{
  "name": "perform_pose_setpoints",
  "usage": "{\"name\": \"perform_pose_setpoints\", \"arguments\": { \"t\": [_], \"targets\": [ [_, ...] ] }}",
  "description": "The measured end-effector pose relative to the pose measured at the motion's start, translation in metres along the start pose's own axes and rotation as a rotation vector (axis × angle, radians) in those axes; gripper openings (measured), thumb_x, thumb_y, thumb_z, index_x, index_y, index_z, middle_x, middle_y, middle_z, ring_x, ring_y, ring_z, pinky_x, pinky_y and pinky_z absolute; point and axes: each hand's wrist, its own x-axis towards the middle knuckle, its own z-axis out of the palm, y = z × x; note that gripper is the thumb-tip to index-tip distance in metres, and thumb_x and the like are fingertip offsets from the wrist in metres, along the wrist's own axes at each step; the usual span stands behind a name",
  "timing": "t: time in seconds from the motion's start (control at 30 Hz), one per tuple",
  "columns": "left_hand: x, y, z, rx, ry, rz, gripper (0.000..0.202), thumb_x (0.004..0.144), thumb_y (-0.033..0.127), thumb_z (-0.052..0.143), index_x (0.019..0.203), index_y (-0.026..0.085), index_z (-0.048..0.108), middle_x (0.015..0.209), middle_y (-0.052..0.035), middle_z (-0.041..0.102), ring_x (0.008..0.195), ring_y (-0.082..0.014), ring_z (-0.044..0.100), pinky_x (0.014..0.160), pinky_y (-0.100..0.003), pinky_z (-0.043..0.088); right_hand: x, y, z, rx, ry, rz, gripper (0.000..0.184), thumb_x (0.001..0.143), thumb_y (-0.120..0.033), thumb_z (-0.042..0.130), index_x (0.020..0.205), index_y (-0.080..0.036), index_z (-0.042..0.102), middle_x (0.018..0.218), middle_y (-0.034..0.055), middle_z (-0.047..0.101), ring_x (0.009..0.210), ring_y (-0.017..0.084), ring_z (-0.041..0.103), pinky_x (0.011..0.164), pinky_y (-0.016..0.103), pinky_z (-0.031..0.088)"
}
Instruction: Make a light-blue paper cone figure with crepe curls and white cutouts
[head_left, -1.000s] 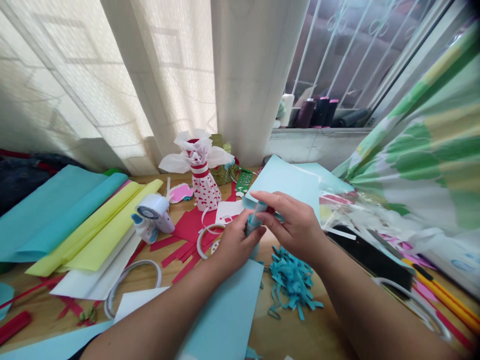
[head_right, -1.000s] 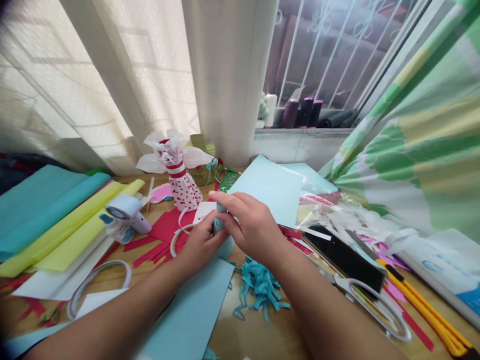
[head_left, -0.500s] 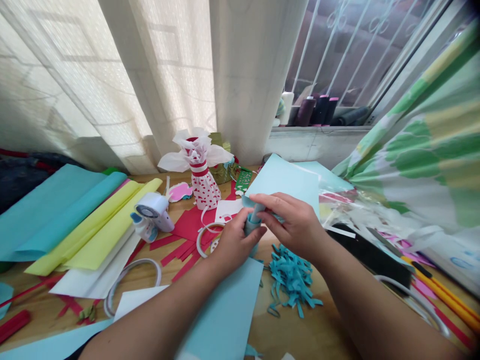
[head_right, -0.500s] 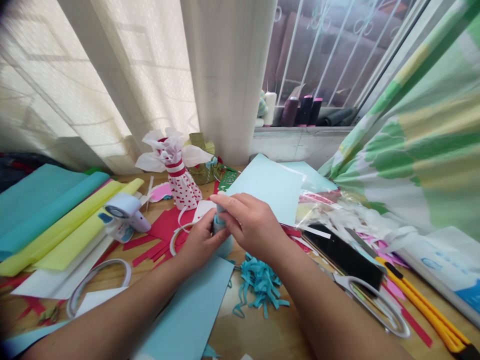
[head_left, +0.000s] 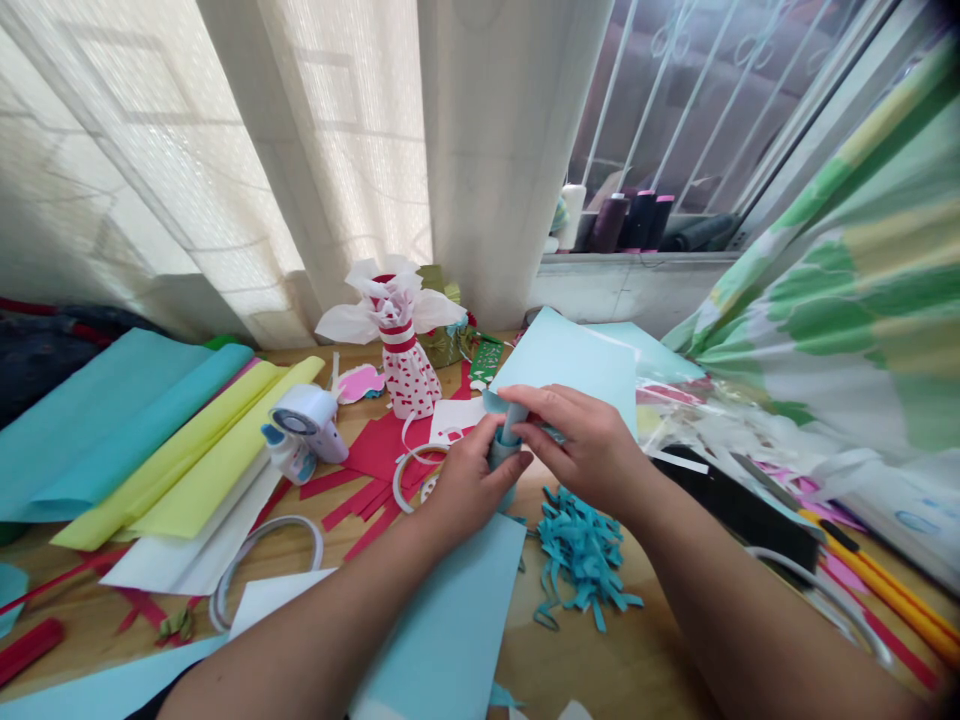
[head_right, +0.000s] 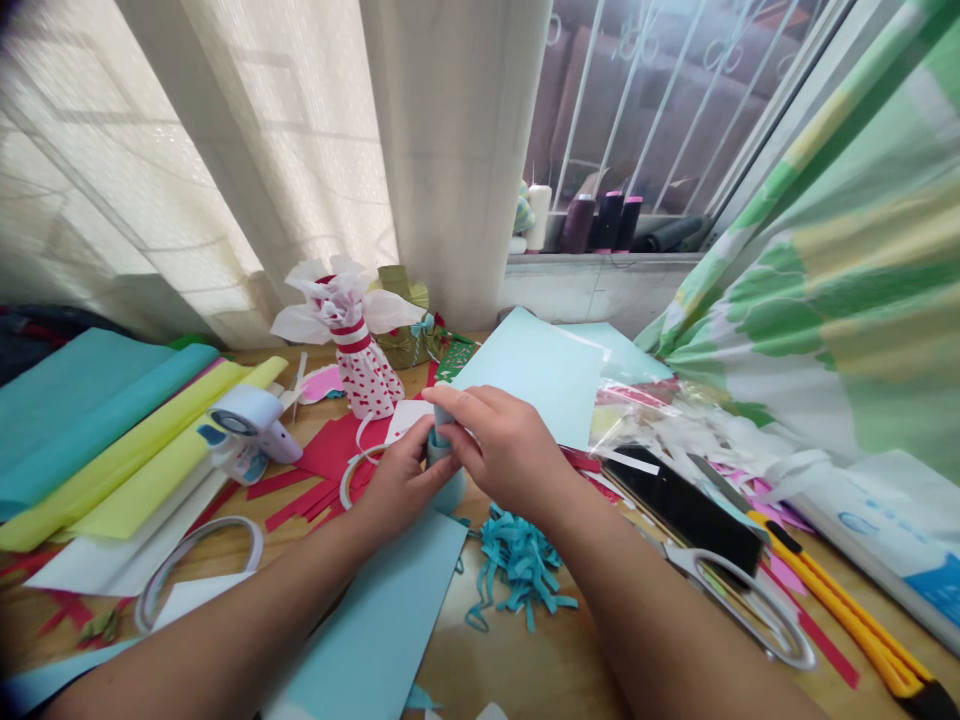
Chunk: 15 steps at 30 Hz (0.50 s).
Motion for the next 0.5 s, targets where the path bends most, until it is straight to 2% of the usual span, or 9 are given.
{"name": "perform_pose_setpoints", "arguments": {
  "t": [0.2,0.33,0.5],
  "targets": [
    [-0.0005,-0.0011,0.0007,0.013,0.008,-0.018,0.019,0.083,0.033,0.056,0.096,0.020,0.053,0.077,0.0031,0.054,0.069,-0.0133,0.048,0.063,-0.023,0.037,-0.0008,-0.0010,0.0001,0.020,0.022,-0.008,0.034,0.087,-0.014,0.049,0.120,-0.020,0.054,0.096,0.0075,0.067,0.089,0.019,0.061,0.079,0.033,0.050],
    [-0.0002,-0.0027,0.0006,-0.019,0.003,-0.014,0.025,0.083,0.033,0.056,0.105,0.019,0.052,0.087,0.0005,0.058,0.076,-0.0149,0.052,0.068,-0.025,0.040,-0.0003,-0.0026,-0.0024,0.053,0.054,-0.036,0.039,0.087,-0.013,0.049,0.126,-0.020,0.050,0.110,0.0103,0.064,0.100,0.020,0.059,0.086,0.035,0.049],
    [0.0003,-0.0019,-0.0003,-0.026,-0.007,-0.025,0.032,0.083,0.036,0.057,0.109,0.019,0.052,0.094,-0.0013,0.060,0.080,-0.0163,0.054,0.070,-0.026,0.042,0.0003,-0.0043,-0.0080,0.059,0.046,-0.050,0.039,0.087,-0.014,0.050,0.125,-0.022,0.052,0.117,0.0104,0.059,0.108,0.020,0.055,0.092,0.038,0.047]
  ]
}}
